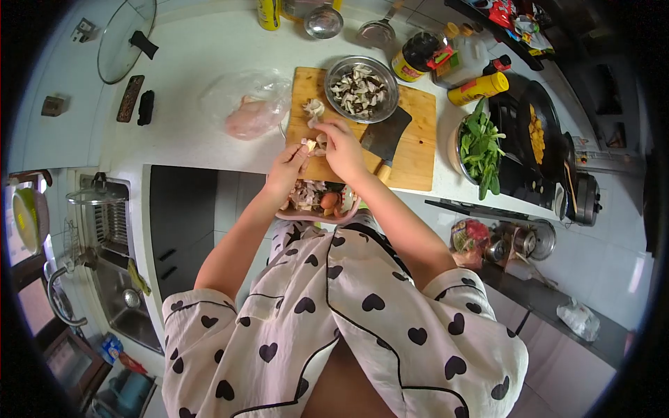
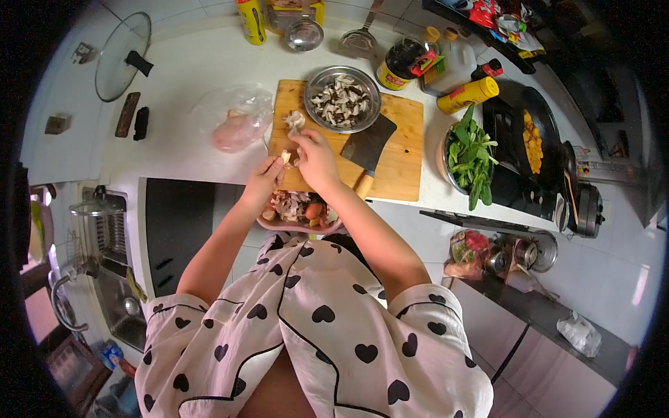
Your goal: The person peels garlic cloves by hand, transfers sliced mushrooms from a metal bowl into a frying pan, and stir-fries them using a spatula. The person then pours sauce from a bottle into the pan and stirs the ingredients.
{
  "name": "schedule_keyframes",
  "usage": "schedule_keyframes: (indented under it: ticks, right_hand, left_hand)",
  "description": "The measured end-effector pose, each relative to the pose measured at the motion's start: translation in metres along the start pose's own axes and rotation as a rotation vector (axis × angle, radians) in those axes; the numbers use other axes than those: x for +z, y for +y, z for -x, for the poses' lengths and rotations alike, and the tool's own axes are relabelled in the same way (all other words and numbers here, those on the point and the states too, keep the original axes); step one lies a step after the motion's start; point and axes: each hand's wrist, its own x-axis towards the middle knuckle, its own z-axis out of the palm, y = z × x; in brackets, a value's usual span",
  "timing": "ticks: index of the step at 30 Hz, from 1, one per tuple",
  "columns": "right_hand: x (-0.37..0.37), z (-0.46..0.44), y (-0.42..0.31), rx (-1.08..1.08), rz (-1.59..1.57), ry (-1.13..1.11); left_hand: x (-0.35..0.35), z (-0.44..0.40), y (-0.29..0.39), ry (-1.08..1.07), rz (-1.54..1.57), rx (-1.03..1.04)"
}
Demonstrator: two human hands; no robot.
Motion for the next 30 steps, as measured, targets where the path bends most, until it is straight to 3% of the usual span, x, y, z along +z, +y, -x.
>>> schedule_keyframes:
  ticks: [6,10,13,16,22,30]
  right_hand:
    - [-0.009,0.035,0.002,0.388,-0.606,-0.153]
    - [-0.011,0.047,-0.001,0.368,-0.745,-0.088]
    - [-0.013,0.057,-0.005,0.344,-0.402,-0.100]
    - [-0.017,0.061,-0.013,0.243,-0.111,-0.020]
    - [-0.020,0.062,-0.016,0.071,0.084,-0.016]
    - [-0.024,0.068,-0.008,-0.009,0.129,-0.140]
  left_hand:
    - [0.015,0.001,-0.009,-0.072,0.124,-0.072]
    - [0.015,0.006,-0.011,-0.137,0.153,-0.176]
    - [0.016,0.011,-0.012,0.018,-0.120,0.001]
    - [0.024,0.019,0.000,-0.010,-0.206,0.008]
    - [0.018,0.017,-0.008,-0.058,-0.389,0.168]
    - [0.015,0.017,-0.009,-0.166,-0.361,0.084]
